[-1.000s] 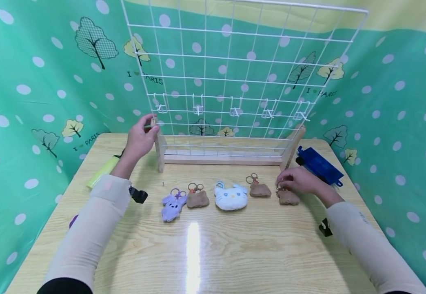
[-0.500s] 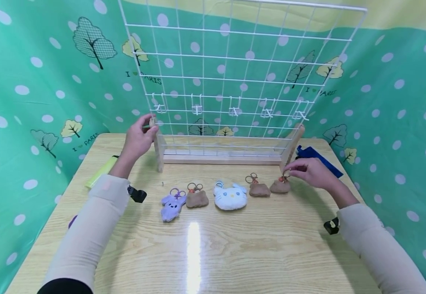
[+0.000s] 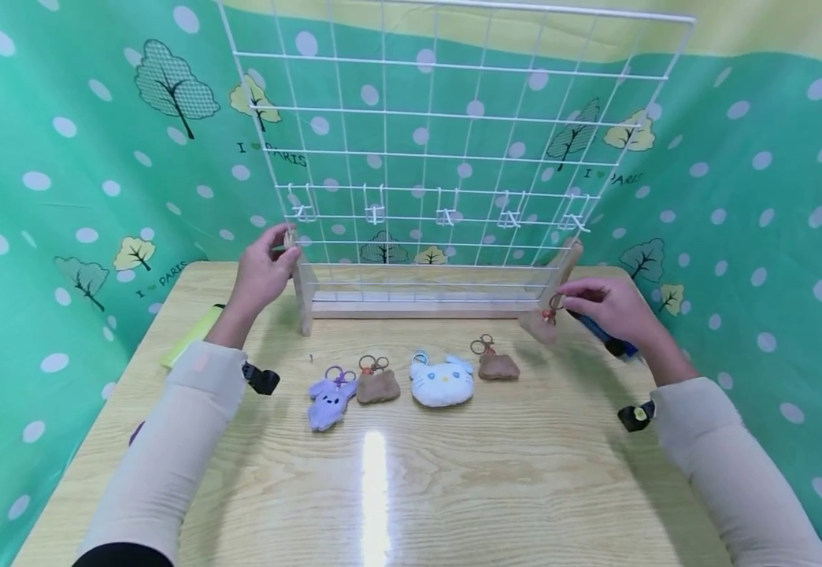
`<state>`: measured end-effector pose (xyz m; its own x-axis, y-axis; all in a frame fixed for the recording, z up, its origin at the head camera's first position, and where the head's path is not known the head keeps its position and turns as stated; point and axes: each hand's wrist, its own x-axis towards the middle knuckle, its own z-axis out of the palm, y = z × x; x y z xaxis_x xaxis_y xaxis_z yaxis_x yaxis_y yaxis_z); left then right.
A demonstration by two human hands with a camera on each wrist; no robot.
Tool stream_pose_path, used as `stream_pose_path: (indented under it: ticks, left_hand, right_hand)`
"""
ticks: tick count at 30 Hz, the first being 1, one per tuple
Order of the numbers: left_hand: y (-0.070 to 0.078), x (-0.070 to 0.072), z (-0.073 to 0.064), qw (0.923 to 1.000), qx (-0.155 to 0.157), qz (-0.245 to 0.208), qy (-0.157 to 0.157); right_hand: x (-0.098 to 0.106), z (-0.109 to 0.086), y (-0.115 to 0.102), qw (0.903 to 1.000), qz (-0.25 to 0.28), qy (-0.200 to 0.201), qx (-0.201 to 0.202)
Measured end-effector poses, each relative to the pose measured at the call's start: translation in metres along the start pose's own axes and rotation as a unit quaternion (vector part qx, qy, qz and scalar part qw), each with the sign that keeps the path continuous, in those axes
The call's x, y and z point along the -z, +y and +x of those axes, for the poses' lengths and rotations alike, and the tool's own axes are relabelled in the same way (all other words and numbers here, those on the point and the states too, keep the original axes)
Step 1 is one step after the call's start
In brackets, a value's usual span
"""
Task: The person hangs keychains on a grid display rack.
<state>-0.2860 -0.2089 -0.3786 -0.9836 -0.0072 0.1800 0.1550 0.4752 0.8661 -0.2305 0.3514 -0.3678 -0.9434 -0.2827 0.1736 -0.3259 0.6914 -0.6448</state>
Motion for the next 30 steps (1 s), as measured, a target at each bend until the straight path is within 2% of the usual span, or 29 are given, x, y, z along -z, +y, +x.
stream_pose_path:
  ticks: [8,16,22,30]
  left_hand:
    - [0.003,0.0,0.001,1.0,0.002,-0.005,-0.002]
    - [0.003,-0.001,0.0,1.0,0.002,-0.006,-0.005]
    - [0.002,0.0,-0.001,1.0,0.004,-0.004,-0.007]
    - [0.003,0.0,-0.001,1.0,0.003,-0.002,-0.006]
  right_hand:
    - [0.017,0.01,-0.014,0.9959,0.031,0.085,-0.003]
    - [0.03,0.016,-0.023,0.9898,0.07,0.121,0.029]
    - [0.041,0.018,-0.035,0.9825,0.093,0.158,0.034]
    - [0.049,0.023,-0.041,0.9863,0.073,0.147,-0.016]
